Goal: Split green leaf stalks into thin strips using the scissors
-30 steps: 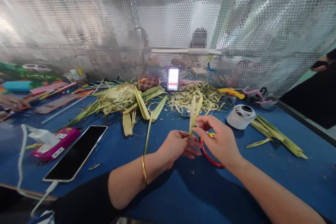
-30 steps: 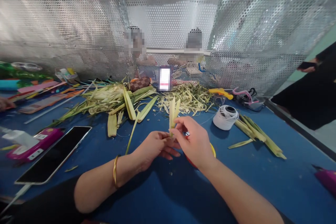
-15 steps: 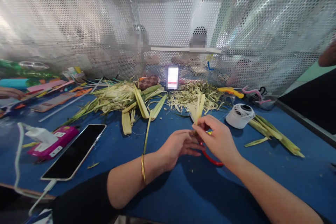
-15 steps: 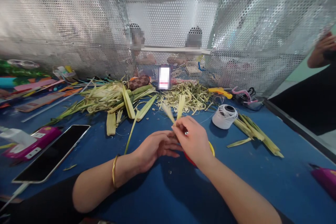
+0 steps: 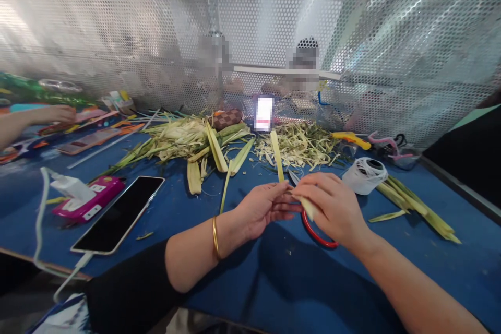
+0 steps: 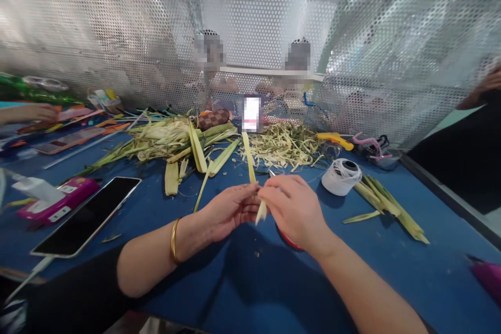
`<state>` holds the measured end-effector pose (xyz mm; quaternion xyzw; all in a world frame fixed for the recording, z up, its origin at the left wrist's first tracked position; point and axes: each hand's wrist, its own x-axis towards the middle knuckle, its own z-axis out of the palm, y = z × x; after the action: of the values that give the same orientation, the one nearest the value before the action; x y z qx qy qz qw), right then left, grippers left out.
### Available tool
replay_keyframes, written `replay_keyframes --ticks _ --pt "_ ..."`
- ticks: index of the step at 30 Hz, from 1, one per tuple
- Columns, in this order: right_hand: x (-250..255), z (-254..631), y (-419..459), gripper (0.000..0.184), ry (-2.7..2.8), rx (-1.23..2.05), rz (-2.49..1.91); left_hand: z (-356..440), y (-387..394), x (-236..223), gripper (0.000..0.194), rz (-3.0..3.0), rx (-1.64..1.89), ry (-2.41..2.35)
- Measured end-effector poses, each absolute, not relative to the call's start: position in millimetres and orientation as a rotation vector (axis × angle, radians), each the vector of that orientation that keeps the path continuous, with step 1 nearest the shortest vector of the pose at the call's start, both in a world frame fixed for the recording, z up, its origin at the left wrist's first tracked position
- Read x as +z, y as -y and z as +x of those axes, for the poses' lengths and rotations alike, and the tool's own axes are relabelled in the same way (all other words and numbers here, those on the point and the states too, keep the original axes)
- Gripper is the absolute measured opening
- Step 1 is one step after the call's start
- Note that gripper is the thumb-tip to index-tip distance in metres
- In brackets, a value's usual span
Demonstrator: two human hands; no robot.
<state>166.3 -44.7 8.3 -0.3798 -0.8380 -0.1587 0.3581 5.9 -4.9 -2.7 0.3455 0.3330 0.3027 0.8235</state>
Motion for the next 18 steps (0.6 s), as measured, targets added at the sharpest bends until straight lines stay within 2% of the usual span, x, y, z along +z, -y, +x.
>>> replay_keyframes --ticks 4,7,13,15,18 --pt "7 156 48 0.022 2.498 -0.751 -0.785 3 -2 0 0.018 0.734 0.746 -0.77" --pt "5 152 50 0.024 2.53 -0.686 -0.763 2 -4 1 0.016 0.718 0.781 -0.773" --pt "9 164 44 0.012 1.71 0.004 -1.244 4 2 1 0.012 0.909 0.645 -0.692" --pt "10 166 41 0.018 1.44 0.401 -1.347 4 6 1 0.014 0.986 0.55 -0.653" --pt "10 165 38 0.032 1.142 1.071 -1.228 4 10 -1 0.017 1.038 0.441 -0.601"
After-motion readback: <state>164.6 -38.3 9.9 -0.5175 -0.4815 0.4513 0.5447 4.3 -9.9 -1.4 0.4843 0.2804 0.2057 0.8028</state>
